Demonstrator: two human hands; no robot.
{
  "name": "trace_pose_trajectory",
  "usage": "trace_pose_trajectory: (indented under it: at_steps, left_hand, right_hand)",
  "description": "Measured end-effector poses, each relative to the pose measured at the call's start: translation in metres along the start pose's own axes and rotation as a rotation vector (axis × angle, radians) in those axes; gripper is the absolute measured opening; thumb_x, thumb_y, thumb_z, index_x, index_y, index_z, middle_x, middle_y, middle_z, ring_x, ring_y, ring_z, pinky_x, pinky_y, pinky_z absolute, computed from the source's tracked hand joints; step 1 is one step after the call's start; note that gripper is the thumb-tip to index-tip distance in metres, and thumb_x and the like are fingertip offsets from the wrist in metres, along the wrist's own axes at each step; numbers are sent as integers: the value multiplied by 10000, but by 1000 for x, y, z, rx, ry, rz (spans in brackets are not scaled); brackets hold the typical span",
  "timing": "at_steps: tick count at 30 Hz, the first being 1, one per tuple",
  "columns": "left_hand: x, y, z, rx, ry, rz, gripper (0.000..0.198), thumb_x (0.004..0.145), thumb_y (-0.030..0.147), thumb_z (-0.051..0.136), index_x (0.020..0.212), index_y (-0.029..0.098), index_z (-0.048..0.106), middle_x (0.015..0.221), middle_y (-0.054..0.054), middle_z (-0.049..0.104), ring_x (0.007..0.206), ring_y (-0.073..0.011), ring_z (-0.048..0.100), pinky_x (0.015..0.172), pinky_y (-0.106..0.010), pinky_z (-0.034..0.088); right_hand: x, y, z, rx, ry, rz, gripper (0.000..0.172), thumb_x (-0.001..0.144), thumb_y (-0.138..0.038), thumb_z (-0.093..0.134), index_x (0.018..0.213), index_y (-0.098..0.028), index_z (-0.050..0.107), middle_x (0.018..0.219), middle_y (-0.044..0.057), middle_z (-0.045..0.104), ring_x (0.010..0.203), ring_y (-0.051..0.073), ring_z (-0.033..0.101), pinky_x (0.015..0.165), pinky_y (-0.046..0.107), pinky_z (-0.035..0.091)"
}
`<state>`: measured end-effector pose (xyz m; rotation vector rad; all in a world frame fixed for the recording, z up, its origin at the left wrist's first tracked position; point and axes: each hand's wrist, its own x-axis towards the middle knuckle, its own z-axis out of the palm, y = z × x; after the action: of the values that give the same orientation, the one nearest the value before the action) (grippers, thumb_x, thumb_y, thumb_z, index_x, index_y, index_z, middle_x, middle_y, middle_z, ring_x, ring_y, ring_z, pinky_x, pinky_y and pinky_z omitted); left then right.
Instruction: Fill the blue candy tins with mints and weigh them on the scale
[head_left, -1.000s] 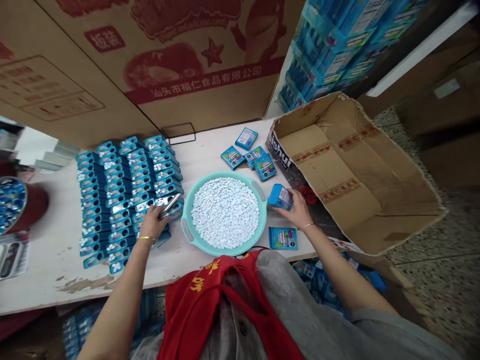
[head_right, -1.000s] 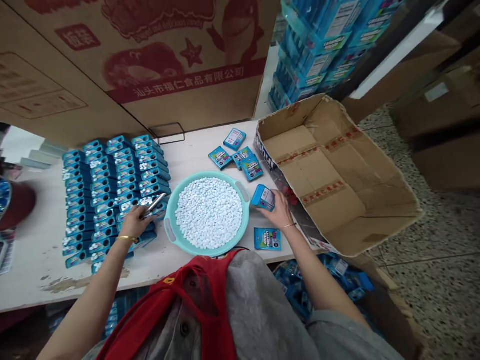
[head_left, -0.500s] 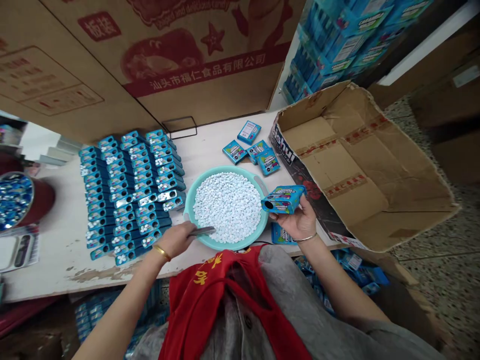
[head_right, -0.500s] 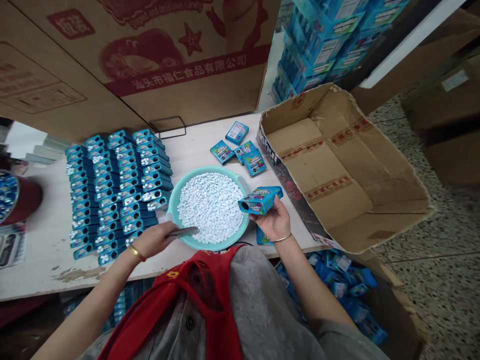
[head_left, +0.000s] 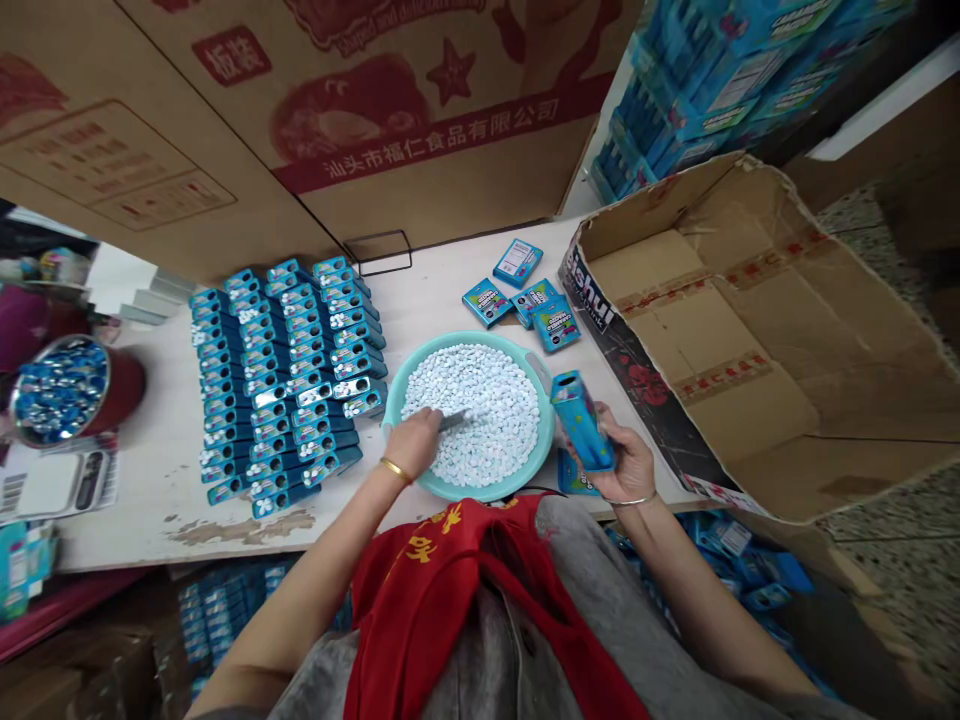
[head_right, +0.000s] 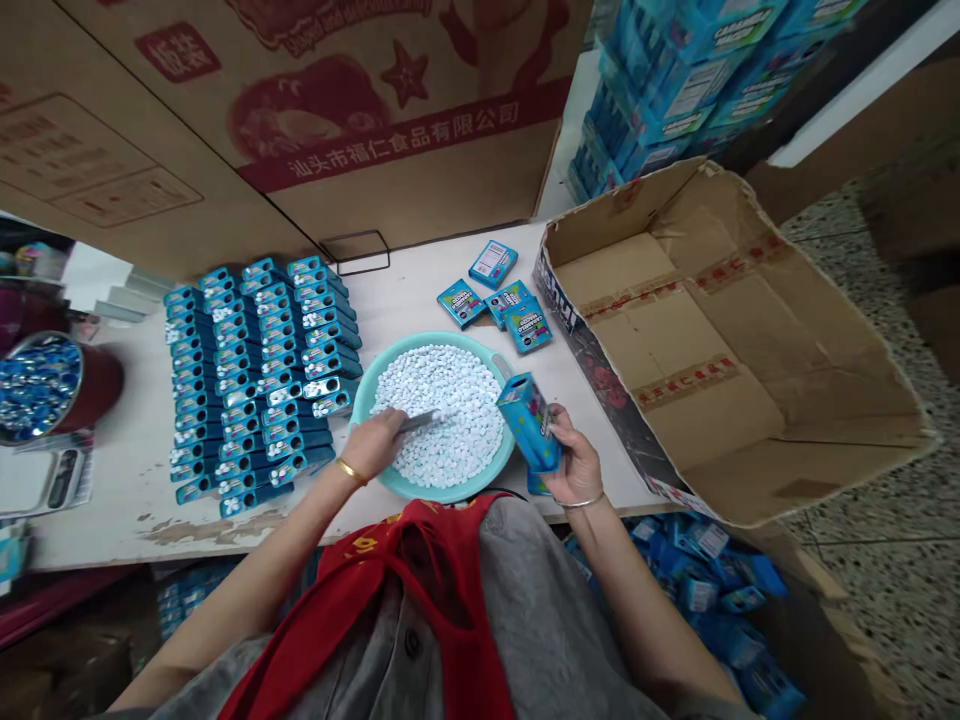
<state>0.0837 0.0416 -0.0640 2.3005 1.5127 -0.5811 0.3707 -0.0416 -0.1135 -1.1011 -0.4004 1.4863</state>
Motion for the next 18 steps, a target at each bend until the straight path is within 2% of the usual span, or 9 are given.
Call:
trace_pose_trajectory:
  at_steps: [3, 6, 8, 12, 15, 18]
  left_hand:
    - [8, -26, -11, 105, 182, -112, 256, 930, 141, 345, 1099, 148, 537, 1059, -132, 572, 945, -247, 558, 749, -350, 448]
    - [25, -34, -4, 136, 213, -141, 316, 938, 107, 268, 1126, 119, 523, 1110, -168, 544, 1014, -276, 517, 799, -389, 441]
    - [38, -26, 10, 73, 171, -84, 326, 944, 116, 256, 1150, 123, 510, 1159, -176, 522, 1059, -286, 493, 836, -408, 437]
    - [56, 7, 40, -92, 93, 36, 326, 937, 112, 279, 1183, 150, 489, 1220, -174, 497, 1112, -280, 471, 892, -417, 436]
    - [54, 30, 57, -164, 59, 104, 322, 912, 99, 338, 1182, 175, 497, 1213, -144, 523, 1106, -259, 500, 900, -390, 451]
    - [46, 38, 65, -256, 37, 154, 354, 882, 101, 409, 1217, 195, 476, 1194, -102, 560, 1079, -215, 545, 921, -341, 460]
  right_hand:
    - [10, 8, 4, 85, 52, 46, 227, 780, -383, 622, 983, -285, 640, 989, -4, 736, 967, 227, 689, 834, 444, 588]
    - [17, 11, 15, 124, 17, 82, 231, 797, -385, 634, 1005, -286, 639, 1070, -10, 723, 1064, 219, 659, 899, 437, 569]
    - [18, 11, 21, 117, -36, 77, 237, 813, -387, 625, 1030, -291, 632, 1118, -14, 709, 1099, 208, 643, 936, 434, 551]
    - [14, 4, 25, 49, -87, 57, 306, 790, -344, 665, 1087, -297, 605, 1143, -4, 700, 1069, 209, 656, 944, 446, 540]
    - [12, -2, 25, -6, -52, 11, 426, 733, -292, 727, 1127, -307, 567, 1149, -4, 693, 1058, 215, 656, 934, 455, 540]
    - [14, -4, 28, -95, -18, -36, 489, 687, -292, 774, 1125, -283, 555, 1129, 11, 692, 1045, 218, 652, 944, 454, 527]
